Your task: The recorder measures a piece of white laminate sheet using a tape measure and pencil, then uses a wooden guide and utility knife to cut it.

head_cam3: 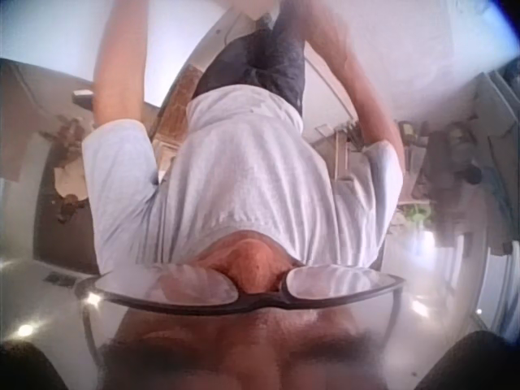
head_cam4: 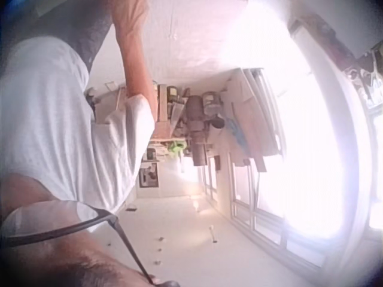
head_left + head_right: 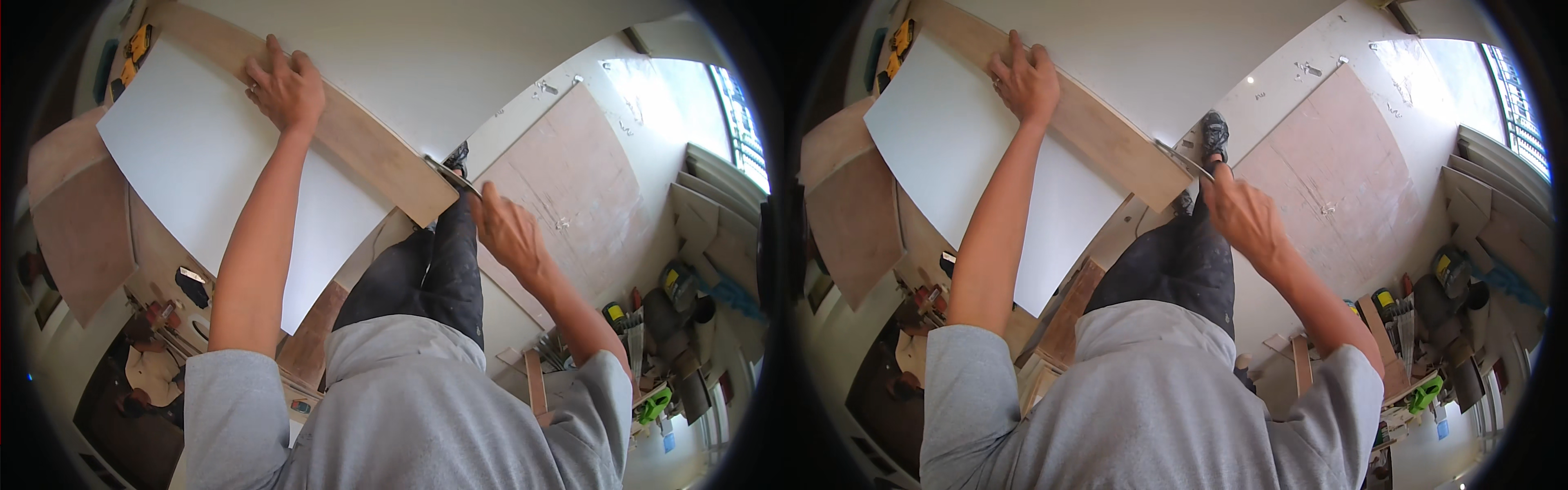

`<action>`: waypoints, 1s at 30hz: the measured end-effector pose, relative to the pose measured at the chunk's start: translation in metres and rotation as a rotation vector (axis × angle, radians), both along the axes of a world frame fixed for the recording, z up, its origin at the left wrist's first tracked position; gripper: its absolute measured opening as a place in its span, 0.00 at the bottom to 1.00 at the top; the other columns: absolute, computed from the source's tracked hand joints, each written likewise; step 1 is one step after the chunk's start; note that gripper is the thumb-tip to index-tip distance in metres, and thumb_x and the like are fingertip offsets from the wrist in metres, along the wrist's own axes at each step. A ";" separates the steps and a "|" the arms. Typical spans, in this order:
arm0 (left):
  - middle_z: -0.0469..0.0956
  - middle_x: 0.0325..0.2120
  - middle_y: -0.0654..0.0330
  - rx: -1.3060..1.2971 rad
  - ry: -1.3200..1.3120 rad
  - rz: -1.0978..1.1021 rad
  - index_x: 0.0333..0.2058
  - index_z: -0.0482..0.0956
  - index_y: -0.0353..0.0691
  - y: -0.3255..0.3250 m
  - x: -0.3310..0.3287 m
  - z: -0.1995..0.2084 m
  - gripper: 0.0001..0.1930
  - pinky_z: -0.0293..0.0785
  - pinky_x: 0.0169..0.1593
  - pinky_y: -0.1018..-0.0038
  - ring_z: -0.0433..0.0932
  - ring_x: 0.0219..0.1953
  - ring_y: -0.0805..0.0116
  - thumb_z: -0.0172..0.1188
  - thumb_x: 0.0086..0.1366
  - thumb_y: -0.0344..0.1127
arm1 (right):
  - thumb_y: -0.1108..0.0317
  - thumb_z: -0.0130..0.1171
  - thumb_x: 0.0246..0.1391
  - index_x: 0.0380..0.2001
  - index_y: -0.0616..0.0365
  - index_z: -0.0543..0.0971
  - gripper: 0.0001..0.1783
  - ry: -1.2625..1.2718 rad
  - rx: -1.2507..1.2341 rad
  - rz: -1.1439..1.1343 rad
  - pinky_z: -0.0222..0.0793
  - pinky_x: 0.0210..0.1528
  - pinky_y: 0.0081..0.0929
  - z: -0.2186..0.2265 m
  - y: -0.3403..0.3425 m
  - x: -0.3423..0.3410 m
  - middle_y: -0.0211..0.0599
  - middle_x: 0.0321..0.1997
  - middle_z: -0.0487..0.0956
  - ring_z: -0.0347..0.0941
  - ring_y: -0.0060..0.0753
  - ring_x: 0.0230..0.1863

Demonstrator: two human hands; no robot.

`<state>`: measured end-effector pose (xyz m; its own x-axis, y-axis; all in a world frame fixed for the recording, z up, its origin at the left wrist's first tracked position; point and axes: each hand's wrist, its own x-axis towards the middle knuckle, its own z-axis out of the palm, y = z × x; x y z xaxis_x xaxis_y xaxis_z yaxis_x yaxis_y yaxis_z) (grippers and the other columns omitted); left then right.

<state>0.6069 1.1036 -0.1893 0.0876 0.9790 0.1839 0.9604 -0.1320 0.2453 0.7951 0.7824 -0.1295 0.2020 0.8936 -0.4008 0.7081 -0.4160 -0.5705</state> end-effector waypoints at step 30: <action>0.56 0.71 0.45 0.070 -0.042 -0.071 0.73 0.68 0.49 0.001 -0.002 -0.005 0.31 0.50 0.77 0.37 0.52 0.76 0.40 0.48 0.75 0.49 | 0.62 0.57 0.72 0.52 0.59 0.66 0.16 0.096 -0.091 0.005 0.72 0.32 0.60 -0.014 -0.023 -0.006 0.60 0.29 0.82 0.80 0.70 0.31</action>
